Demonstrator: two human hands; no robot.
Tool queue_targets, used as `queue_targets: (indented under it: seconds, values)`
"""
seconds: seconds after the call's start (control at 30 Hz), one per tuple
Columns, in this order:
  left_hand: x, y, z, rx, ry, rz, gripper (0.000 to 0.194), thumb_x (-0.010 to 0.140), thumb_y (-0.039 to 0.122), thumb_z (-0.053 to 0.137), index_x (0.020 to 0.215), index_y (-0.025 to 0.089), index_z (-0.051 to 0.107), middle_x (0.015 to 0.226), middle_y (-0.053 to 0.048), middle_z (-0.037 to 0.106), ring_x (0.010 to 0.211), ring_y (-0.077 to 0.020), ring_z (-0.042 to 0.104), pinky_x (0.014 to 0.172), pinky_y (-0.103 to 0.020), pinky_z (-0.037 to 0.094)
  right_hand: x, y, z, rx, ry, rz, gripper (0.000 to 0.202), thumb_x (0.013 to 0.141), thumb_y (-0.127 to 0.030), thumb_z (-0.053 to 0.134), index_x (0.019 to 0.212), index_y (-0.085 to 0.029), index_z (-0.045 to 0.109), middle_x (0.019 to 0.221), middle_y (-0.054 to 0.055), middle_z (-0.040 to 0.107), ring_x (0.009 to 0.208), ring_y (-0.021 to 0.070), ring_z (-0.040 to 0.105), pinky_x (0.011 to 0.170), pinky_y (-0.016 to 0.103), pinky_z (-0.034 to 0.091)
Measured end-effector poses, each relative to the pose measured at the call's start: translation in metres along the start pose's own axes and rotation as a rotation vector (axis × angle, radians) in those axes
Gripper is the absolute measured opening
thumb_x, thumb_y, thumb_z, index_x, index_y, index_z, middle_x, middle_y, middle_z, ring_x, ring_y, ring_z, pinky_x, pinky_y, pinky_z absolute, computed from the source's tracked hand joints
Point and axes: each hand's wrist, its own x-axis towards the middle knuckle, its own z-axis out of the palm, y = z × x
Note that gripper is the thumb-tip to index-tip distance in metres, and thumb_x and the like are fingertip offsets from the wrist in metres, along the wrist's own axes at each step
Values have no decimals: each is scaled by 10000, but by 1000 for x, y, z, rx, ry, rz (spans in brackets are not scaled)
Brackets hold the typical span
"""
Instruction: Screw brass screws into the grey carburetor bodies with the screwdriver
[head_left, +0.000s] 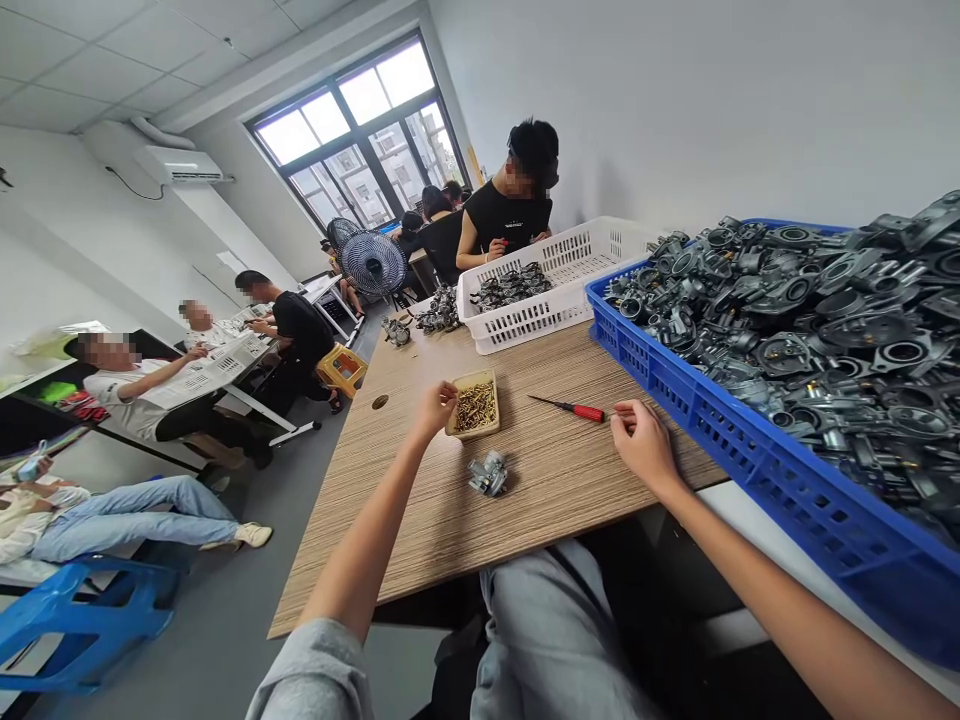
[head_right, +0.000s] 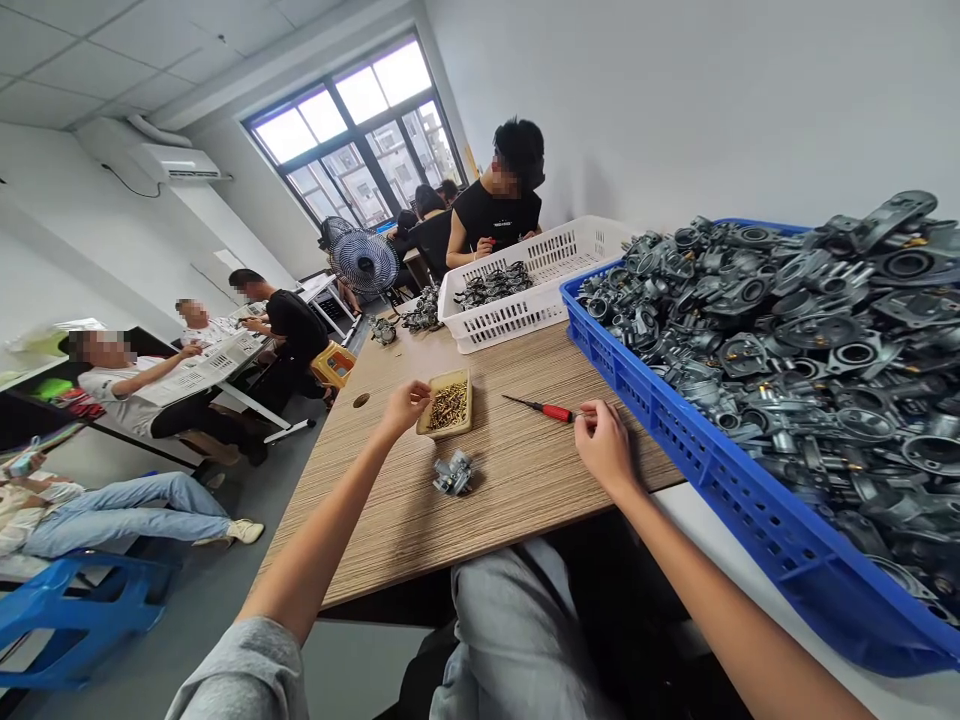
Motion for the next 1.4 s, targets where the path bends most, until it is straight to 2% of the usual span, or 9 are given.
queue_targets:
  seconds: [0.27, 0.53, 0.67, 0.8, 1.07, 1.2, 1.4]
  values:
    - [-3, -10, 18, 49, 35, 33, 211, 844, 87, 637, 1027, 189, 664, 944, -56, 781, 885, -194, 725, 872, -325, 569, 0, -2, 0, 1, 0, -19, 162, 920, -347, 551, 1021, -231, 601, 1057, 127, 721, 855, 265, 701, 885, 465, 576]
    - [0, -7, 25, 150, 8, 75, 223, 850, 98, 630, 1044, 193, 685, 978, -58, 786, 886, -190, 719, 846, -302, 563, 0, -3, 1, 6, 2, -26, 135, 919, -308, 553, 1018, -229, 602, 1065, 123, 719, 856, 254, 698, 881, 439, 569]
    - [-1, -6, 25, 240, -11, 75, 259, 864, 94, 607, 1084, 192, 702, 995, -59, 793, 841, -184, 710, 816, -296, 547, 0, -3, 0, 1, 1, -26, 129, 919, -300, 557, 1014, -228, 606, 1057, 117, 719, 857, 253, 692, 880, 435, 566]
    - [-2, -4, 19, 355, -68, 77, 185, 877, 126, 622, 1000, 191, 744, 959, -66, 798, 819, -201, 700, 798, -303, 525, 0, -3, 1, -3, -3, -21, 131, 918, -299, 561, 1016, -225, 608, 1066, 115, 717, 846, 247, 687, 881, 430, 561]
    - [-7, 3, 10, 557, -158, 76, 166, 902, 175, 646, 953, 207, 800, 1053, -110, 796, 999, -249, 706, 847, -295, 502, -1, -4, 1, -6, -4, -18, 132, 916, -289, 562, 1017, -223, 615, 1052, 117, 718, 834, 253, 686, 866, 428, 556]
    - [-10, 6, 9, 606, -162, 54, 157, 927, 224, 651, 963, 216, 804, 1101, -113, 788, 1027, -255, 702, 831, -292, 495, -1, -5, 1, -7, -8, -19, 129, 911, -276, 560, 1015, -221, 614, 1049, 120, 715, 839, 261, 691, 867, 435, 555]
    - [-9, 10, 12, 635, -145, -12, 142, 954, 299, 666, 953, 222, 785, 1054, -95, 799, 980, -234, 705, 801, -279, 480, -1, -5, 1, -11, -6, -25, 114, 913, -281, 549, 999, -230, 604, 1047, 114, 715, 867, 266, 690, 889, 438, 552]
